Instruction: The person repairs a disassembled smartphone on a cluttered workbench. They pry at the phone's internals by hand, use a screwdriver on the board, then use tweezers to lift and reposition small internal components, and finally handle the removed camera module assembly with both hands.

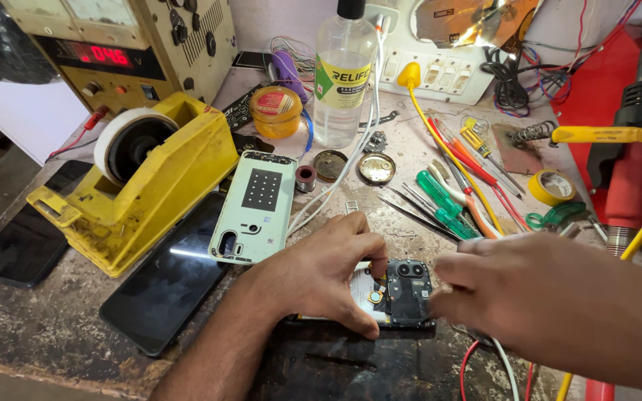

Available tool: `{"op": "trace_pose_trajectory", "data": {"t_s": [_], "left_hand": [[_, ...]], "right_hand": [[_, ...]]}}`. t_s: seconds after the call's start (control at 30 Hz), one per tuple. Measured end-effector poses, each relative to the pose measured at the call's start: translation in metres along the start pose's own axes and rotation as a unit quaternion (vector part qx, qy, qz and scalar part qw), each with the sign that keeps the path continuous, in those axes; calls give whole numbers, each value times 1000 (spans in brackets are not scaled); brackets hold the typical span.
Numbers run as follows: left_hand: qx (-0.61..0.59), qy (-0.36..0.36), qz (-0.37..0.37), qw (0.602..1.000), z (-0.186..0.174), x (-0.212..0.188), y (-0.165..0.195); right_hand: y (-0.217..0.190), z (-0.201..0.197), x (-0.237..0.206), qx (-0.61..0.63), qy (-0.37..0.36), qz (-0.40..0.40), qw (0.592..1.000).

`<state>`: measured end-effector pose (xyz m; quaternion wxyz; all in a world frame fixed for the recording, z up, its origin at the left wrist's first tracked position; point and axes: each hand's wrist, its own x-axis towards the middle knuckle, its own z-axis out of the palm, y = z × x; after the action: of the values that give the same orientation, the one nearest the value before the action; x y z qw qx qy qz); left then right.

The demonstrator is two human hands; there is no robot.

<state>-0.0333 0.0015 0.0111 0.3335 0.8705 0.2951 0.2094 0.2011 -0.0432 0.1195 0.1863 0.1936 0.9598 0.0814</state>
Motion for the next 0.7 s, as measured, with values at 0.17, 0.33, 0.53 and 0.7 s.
{"op": "trace_pose_trajectory", "data": {"t_s": [0.17,0.33,0.53,0.7], "left_hand": [[3,-5,-10,1000,-2,-1,2],[4,-11,-16,1000,-4,0,4],[3,-18,-24,1000,-4,1,4],[6,-5,-5,1000,-3,-1,3]], "right_hand": [[1,19,-12,44,-94,17,994],[3,26,-18,20,35,-2,999],[6,20,-19,63,-36,33,997],[6,26,-23,78,99,-55,991]]}}
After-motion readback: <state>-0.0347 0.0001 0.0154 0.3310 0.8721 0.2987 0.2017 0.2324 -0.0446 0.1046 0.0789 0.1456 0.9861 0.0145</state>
